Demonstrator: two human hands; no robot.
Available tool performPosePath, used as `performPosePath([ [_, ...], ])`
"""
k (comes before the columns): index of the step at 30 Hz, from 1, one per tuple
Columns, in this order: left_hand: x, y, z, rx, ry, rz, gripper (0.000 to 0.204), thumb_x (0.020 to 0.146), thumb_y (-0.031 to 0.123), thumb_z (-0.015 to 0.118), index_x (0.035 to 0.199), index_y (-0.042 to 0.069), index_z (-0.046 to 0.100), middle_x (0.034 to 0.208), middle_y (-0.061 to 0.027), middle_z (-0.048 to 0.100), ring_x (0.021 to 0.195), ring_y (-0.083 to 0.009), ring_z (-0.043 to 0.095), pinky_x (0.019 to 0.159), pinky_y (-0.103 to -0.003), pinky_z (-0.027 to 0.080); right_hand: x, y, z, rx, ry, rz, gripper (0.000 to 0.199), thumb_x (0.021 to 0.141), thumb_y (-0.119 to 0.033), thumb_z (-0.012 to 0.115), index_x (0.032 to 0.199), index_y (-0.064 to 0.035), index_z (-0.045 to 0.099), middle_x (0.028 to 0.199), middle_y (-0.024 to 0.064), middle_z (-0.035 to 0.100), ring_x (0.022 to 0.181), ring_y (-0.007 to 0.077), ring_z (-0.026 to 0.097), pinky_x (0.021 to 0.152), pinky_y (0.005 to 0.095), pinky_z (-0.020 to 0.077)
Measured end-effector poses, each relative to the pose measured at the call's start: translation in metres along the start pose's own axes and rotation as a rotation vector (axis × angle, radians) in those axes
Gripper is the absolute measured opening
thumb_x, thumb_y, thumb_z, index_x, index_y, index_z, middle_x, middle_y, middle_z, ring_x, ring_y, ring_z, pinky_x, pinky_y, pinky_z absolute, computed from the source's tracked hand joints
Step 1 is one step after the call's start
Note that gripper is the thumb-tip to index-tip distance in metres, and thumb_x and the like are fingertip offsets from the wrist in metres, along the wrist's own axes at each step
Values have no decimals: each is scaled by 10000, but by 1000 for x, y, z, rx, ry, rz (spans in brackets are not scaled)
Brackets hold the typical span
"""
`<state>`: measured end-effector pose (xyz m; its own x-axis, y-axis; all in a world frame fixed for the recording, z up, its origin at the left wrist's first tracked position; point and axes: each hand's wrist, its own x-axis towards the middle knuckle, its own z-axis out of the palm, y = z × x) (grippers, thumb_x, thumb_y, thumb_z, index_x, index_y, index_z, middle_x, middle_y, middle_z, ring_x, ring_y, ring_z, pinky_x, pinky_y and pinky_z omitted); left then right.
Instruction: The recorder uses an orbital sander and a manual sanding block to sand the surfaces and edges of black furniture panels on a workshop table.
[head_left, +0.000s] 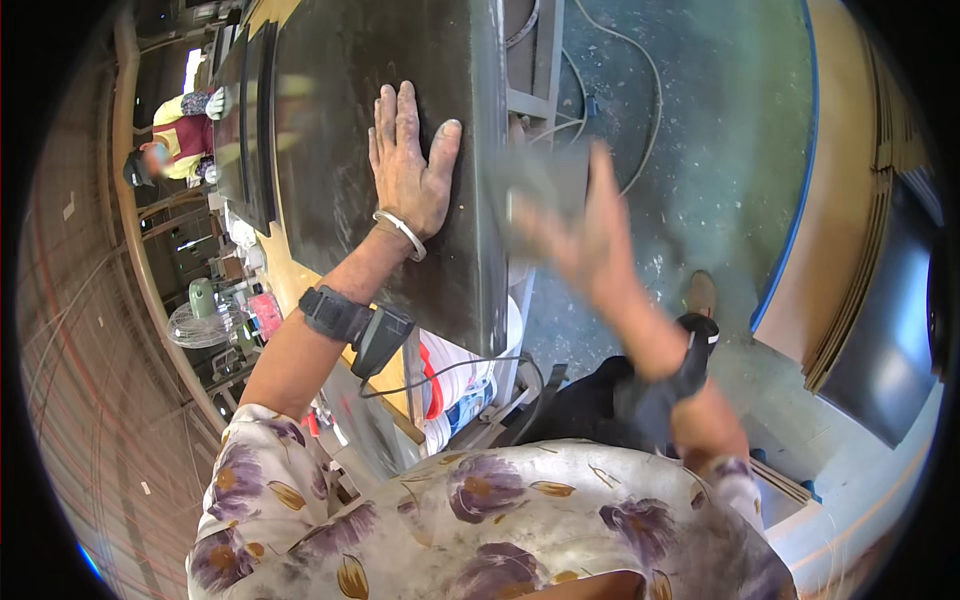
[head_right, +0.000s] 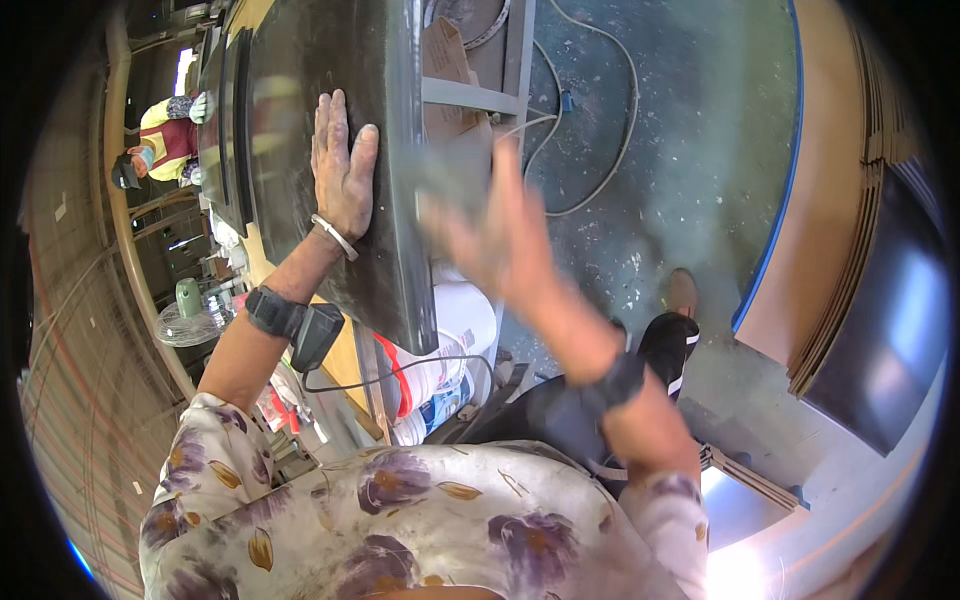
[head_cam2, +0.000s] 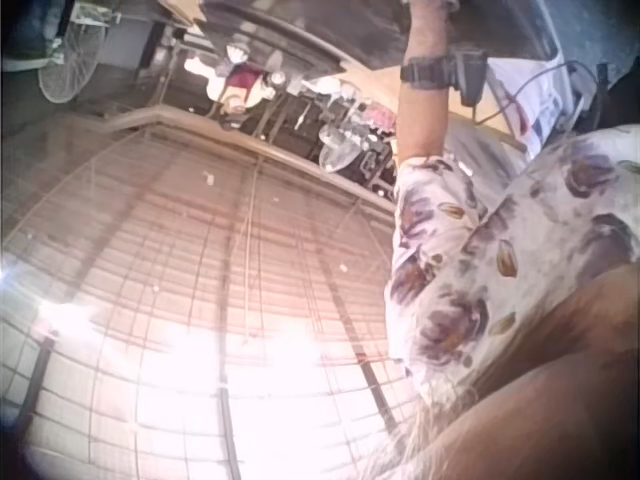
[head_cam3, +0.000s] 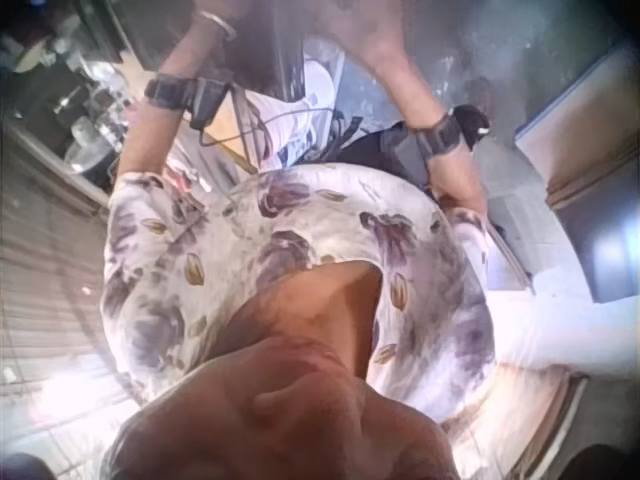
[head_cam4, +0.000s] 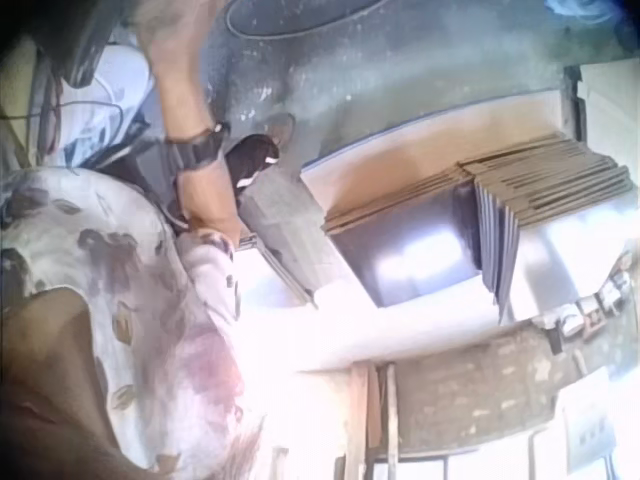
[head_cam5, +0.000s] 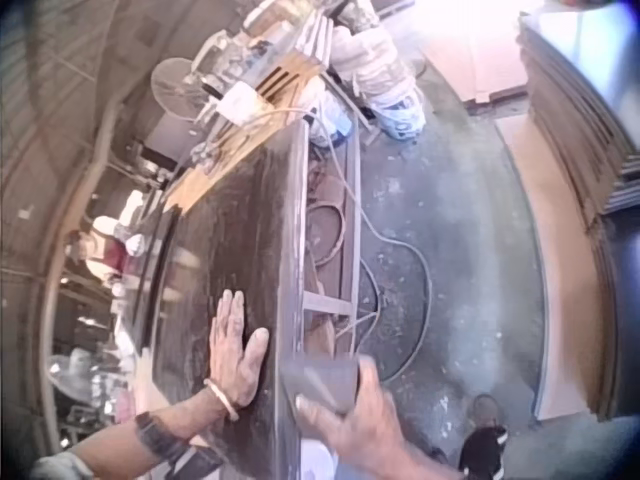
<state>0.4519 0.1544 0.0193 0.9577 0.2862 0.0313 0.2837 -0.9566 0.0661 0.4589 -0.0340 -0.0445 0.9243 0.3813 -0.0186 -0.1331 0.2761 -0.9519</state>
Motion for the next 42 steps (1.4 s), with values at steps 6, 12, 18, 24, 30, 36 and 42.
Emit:
performPosePath([
  [6, 2, -10, 6, -50, 58, 19, 733, 882, 537, 395, 1397, 38, 243, 1452, -208, 199, 1354, -329, 170, 1099, -457, 106, -33, -10, 7, -37, 14, -26, 578, 735, -180, 731, 1147, 8, 373, 922, 187, 628, 857, 272, 642, 724, 355, 502],
  [12, -2, -32, 0, -143, 66, 155, 725, 862, 515, 459, 1373, 27, 295, 1440, -213, 232, 1345, -345, 189, 1093, -460, 129, 22, 23, 16, -8, 129, -225, 526, 701, -238, 773, 987, 14, 411, 751, 119, 592, 628, 127, 527, 557, 298, 468],
  [18, -107, -67, -18, -18, -44, 2, 682, 862, 426, 477, 1417, 111, 234, 1469, -163, 191, 1358, -340, 158, 1087, -492, 104, -96, -16, 59, 5, -59, 168, 617, 737, -160, 725, 1201, 19, 360, 1029, 221, 609, 980, 332, 609, 836, 371, 480],
  [24, -101, -87, -9, -25, 28, 53, 662, 873, 479, 440, 1412, 141, 257, 1472, -149, 189, 1364, -320, 151, 1092, -485, 83, -15, 4, 63, -97, 122, -149, 499, 718, -217, 748, 1011, 15, 418, 756, 188, 619, 681, 274, 626, 617, 363, 486],
  [30, -97, -82, -7, -35, 44, 12, 679, 878, 530, 399, 1404, 120, 275, 1469, -154, 197, 1367, -308, 146, 1099, -469, 73, -133, 19, 89, -46, 155, -114, 513, 757, -118, 710, 1132, 7, 384, 942, 186, 636, 866, 258, 644, 760, 335, 497],
  [36, -92, -85, -5, -67, 62, 32, 693, 879, 550, 386, 1401, 106, 279, 1462, -164, 208, 1366, -304, 148, 1101, -467, 74, -67, 15, 73, -158, 185, -49, 484, 760, -162, 711, 1094, 20, 412, 943, 199, 629, 873, 280, 636, 758, 353, 495],
  [42, -92, -83, -6, -55, 62, 44, 693, 879, 547, 386, 1399, 101, 283, 1459, -167, 216, 1363, -309, 157, 1097, -472, 84, -124, 21, 88, -89, 166, 4, 559, 757, -187, 716, 1148, 12, 371, 952, 209, 627, 898, 309, 637, 756, 365, 498],
])
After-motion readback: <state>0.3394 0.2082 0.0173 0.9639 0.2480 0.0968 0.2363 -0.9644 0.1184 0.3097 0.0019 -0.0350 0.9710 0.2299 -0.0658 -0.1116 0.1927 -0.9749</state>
